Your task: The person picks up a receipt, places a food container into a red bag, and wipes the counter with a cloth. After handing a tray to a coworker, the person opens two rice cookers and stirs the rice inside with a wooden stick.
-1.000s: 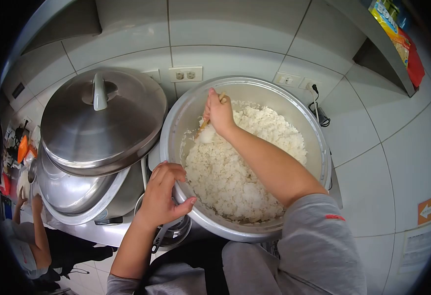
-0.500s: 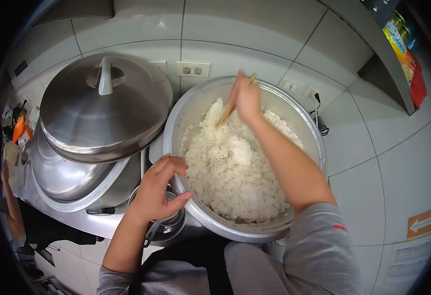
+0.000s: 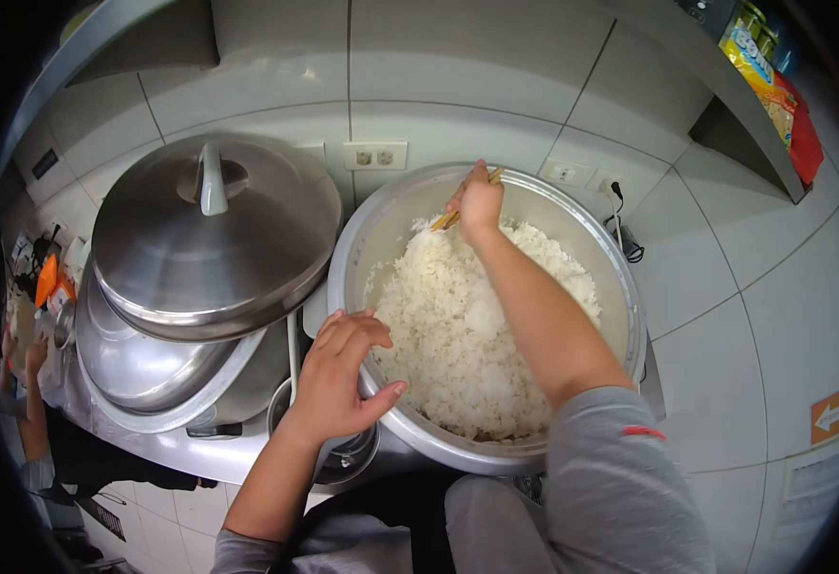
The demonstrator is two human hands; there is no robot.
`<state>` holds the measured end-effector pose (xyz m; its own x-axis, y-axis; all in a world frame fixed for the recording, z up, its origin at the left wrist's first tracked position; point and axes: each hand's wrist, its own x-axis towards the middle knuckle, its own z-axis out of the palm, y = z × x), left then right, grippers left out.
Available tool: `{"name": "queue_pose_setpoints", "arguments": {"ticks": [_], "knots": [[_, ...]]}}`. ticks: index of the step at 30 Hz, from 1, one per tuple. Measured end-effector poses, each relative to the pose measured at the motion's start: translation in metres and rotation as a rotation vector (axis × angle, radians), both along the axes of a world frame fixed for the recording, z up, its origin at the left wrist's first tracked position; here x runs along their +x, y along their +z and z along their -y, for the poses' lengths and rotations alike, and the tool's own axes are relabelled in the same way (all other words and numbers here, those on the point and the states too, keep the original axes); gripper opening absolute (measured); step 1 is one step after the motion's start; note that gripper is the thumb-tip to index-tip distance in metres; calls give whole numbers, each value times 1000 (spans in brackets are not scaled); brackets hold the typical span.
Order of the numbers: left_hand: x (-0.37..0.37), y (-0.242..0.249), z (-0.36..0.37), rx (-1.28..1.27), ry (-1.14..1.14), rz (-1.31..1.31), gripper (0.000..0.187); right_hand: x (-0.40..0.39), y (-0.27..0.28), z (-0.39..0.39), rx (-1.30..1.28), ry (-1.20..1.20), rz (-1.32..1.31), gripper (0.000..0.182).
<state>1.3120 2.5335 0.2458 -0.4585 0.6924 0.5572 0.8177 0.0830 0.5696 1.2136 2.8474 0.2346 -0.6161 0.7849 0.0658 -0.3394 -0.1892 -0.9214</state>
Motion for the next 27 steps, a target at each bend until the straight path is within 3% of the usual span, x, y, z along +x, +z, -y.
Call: {"name": "queue_pose_setpoints", "arguments": {"ticks": [2, 7, 12, 14, 15, 17, 18, 19, 21, 22, 24, 27], "knots": [[-1, -1, 1, -2, -2, 23, 45, 17, -1, 0, 3, 144, 30, 46], [-3, -2, 0, 16, -14, 31, 48, 56, -16, 33, 94, 121, 198, 45], [-7, 0, 5, 31, -57, 99, 49, 118, 25, 77, 104, 538, 514, 45], [-7, 1, 7, 29, -55, 76, 50, 121, 60, 61, 255, 341, 363, 43], [-7, 0, 6, 28, -60, 85, 50, 122, 67, 41, 251, 337, 372, 43], [-7, -1, 5, 48, -61, 77, 50, 128, 77, 7, 134, 355, 67, 46], [-7, -2, 5, 49, -67, 79, 49, 138, 40, 14, 300, 124, 263, 47], [-6, 0, 5, 47, -74, 66, 49, 152, 3, 12, 243, 73, 442, 48], [-6, 2, 6, 15, -74, 81, 48, 185, 17, 37, -70, 475, 490, 47], [-6, 2, 6, 13, -73, 78, 48, 185, 37, 41, -71, 476, 486, 47], [-7, 1, 6, 1, -81, 93, 47, 178, 75, 39, 178, 332, 400, 46], [-3, 1, 3, -22, -66, 78, 46, 178, 90, 17, 260, 179, 204, 48]]}}
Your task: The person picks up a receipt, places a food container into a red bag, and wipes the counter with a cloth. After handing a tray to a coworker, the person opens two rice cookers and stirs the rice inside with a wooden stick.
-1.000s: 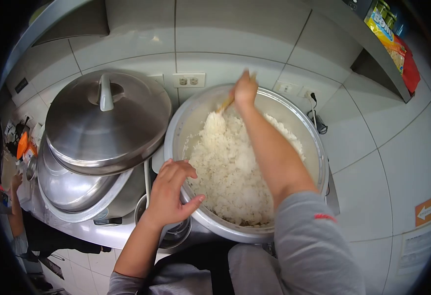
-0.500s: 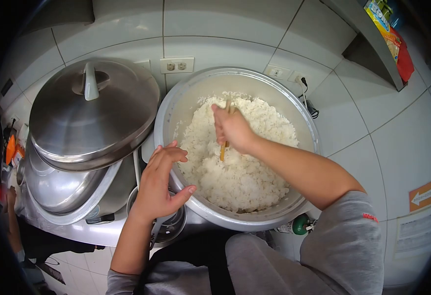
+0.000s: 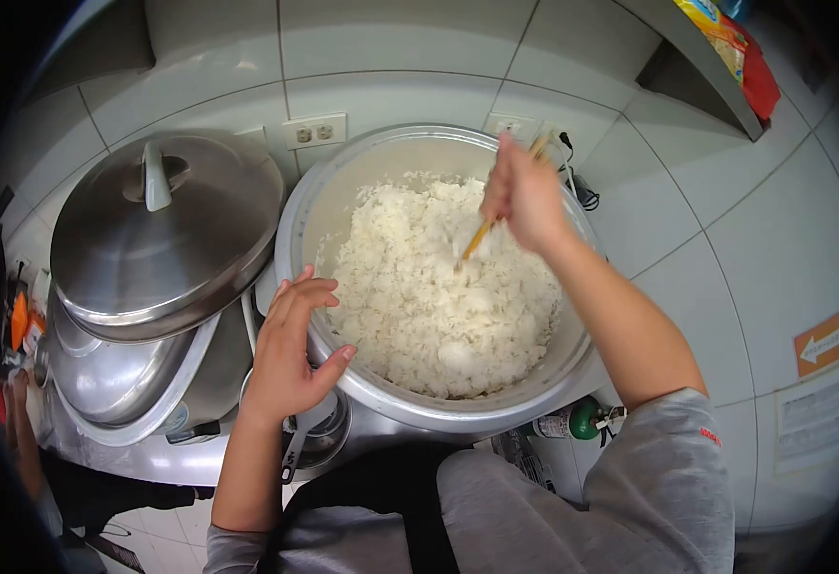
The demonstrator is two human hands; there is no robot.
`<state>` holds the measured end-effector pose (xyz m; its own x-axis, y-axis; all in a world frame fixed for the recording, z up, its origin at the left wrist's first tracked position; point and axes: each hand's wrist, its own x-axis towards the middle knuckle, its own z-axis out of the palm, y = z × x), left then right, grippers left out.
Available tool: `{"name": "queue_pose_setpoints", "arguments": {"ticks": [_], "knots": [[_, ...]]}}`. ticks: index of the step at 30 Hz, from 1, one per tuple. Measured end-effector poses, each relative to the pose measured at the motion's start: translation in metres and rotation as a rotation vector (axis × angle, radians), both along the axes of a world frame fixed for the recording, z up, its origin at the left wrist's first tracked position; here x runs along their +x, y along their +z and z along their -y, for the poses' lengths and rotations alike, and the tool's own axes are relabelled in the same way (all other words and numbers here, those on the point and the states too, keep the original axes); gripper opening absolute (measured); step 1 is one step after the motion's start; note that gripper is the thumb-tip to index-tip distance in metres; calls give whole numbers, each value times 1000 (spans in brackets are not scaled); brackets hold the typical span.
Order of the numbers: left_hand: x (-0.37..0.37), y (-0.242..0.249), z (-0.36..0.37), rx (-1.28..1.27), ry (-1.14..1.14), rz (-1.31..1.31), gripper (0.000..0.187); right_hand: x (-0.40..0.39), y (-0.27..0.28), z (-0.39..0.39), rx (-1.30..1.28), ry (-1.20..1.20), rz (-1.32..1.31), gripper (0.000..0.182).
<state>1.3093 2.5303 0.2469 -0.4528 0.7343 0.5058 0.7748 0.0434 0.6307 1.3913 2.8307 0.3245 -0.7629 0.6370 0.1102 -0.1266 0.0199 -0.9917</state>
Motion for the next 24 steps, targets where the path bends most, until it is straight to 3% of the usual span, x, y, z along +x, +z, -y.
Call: {"name": "queue_pose_setpoints", "arguments": {"ticks": [1, 2, 4, 6, 8, 9, 12, 13, 15, 16, 18, 19, 21, 23, 24], "knots": [[1, -1, -1, -33, 11, -36, 43, 10, -46, -8, 195, -39, 231, 51], [2, -2, 0, -29, 7, -42, 43, 26, -53, 6, 199, -45, 225, 51], [3, -3, 1, -85, 51, -110, 44, 41, -62, 29, 163, 247, 599, 52], [4, -1, 2, -110, 56, -114, 45, 21, -24, 21, 310, 135, 554, 50], [5, 1, 0, -132, 42, -129, 47, -1, 6, -5, -23, 191, 80, 51], [6, 1, 0, -141, 59, -146, 49, 0, -12, -4, -21, 188, 76, 51], [9, 3, 3, -157, 99, -188, 50, -1, -115, 6, 268, -57, 508, 49], [10, 4, 4, -172, 123, -202, 51, 3, -101, 14, 274, -55, 501, 49], [12, 6, 5, -170, 173, -265, 50, 13, -55, 39, 233, 253, 548, 46], [13, 7, 5, -173, 209, -329, 50, 3, -38, 32, 235, 260, 550, 46], [18, 4, 7, -95, 224, -363, 49, -26, -5, 2, 52, 112, 180, 52], [21, 3, 9, -17, 239, -399, 48, -30, -18, -11, 43, 101, 111, 52], [27, 2, 19, 9, 191, -392, 48, -15, -89, 7, 42, 47, 361, 50], [27, 3, 27, 33, 151, -381, 48, 11, -80, 45, 124, 334, 589, 50], [26, 3, 31, 17, 113, -390, 49, 0, -67, 45, 130, 344, 590, 50]]}}
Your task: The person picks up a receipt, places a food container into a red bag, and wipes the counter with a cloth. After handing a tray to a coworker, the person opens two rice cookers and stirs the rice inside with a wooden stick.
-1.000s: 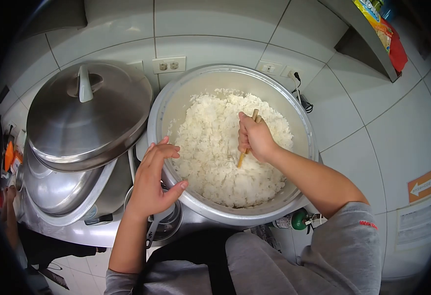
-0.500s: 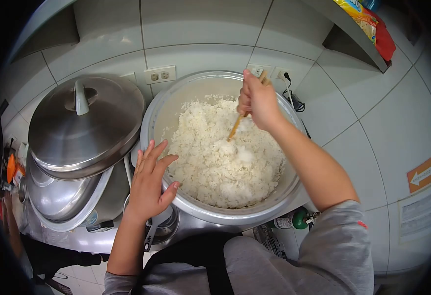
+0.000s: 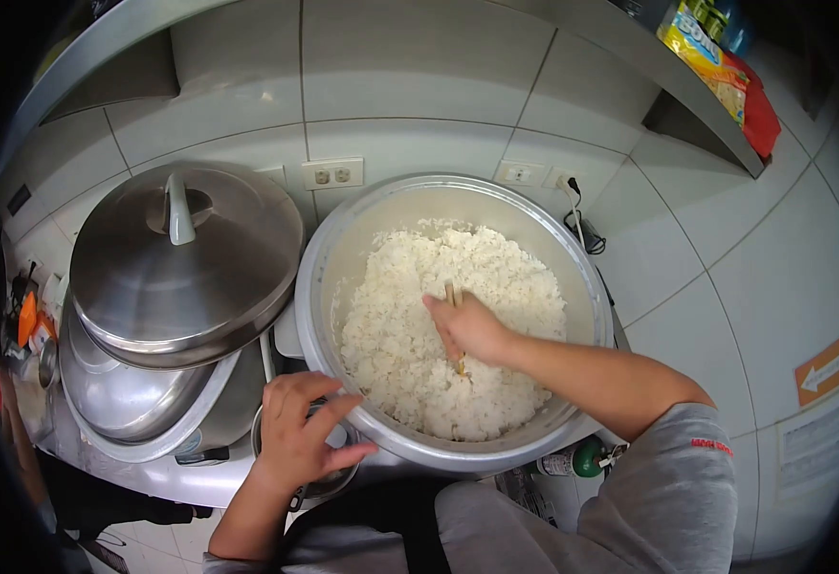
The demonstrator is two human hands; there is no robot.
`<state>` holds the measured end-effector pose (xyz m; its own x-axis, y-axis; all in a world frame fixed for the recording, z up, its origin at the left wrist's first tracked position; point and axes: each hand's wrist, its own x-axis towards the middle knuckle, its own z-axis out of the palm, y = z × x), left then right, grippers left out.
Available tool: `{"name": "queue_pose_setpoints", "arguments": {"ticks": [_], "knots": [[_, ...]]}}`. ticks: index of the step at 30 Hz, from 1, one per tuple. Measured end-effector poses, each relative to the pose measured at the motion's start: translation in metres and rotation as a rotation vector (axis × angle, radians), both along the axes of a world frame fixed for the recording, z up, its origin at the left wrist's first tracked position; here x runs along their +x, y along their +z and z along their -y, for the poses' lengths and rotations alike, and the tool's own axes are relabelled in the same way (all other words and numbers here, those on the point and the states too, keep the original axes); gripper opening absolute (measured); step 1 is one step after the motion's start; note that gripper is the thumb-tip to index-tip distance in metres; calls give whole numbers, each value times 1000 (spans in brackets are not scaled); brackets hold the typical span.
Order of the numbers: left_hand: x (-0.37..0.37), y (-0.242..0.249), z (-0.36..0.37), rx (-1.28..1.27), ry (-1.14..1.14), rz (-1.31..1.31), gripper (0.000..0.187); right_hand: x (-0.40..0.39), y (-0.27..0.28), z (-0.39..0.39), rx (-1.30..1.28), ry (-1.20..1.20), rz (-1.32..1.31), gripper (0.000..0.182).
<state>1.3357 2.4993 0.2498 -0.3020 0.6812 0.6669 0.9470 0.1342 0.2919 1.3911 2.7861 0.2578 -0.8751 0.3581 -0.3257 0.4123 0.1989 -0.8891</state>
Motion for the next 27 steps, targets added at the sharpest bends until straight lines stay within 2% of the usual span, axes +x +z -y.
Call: {"name": "queue_pose_setpoints", "arguments": {"ticks": [2, 4, 5, 7, 8, 10, 13, 14, 16, 17, 19, 20, 22, 23, 25, 26, 27], "knots": [[0, 0, 3, -33, -34, 3, 51, -37, 31, -13, 98, -47, -201, 49], [-1, 0, 1, -61, -44, -36, 53, -84, 67, -33, -79, -133, -534, 48], [-1, 0, 1, -62, -46, -36, 53, -103, 64, -39, -80, -135, -533, 48], [0, -2, 2, -70, -20, -38, 52, -135, 39, -49, -89, -296, -738, 43], [0, -1, 4, -72, -10, -37, 52, -131, 18, -45, -94, -288, -737, 43], [1, 2, 11, -110, 15, -26, 53, -113, -27, -22, -91, -185, -355, 43], [-4, -3, 24, -92, 46, 17, 54, -114, 25, 0, -31, -51, -227, 44], [-4, -4, 25, -83, 35, 38, 54, -124, 39, -2, -31, -54, -218, 44], [-3, -1, 18, -69, 16, 44, 53, -150, 61, -10, -180, -89, -533, 45], [-2, 1, 15, -55, 5, 39, 52, -152, 42, -6, -178, -91, -532, 45], [-1, 3, 13, -52, -10, 33, 51, -151, -15, 7, -9, -225, -472, 46], [-2, 3, 15, -53, -22, 32, 49, -137, -17, 16, -14, -224, -471, 46], [-6, -2, 25, -57, -7, 67, 49, -112, -11, 26, -120, 58, -169, 47], [-7, -5, 28, -63, -2, 105, 49, -116, 0, 27, -125, 55, -160, 47], [-7, -8, 27, -56, 2, 117, 49, -130, 23, 16, -88, -25, -344, 48], [-7, -9, 24, -35, 21, 113, 49, -136, 21, 9, -88, -36, -339, 48], [-5, -9, 21, -34, 0, 126, 46, -146, 13, 3, -182, -101, -438, 48]]}}
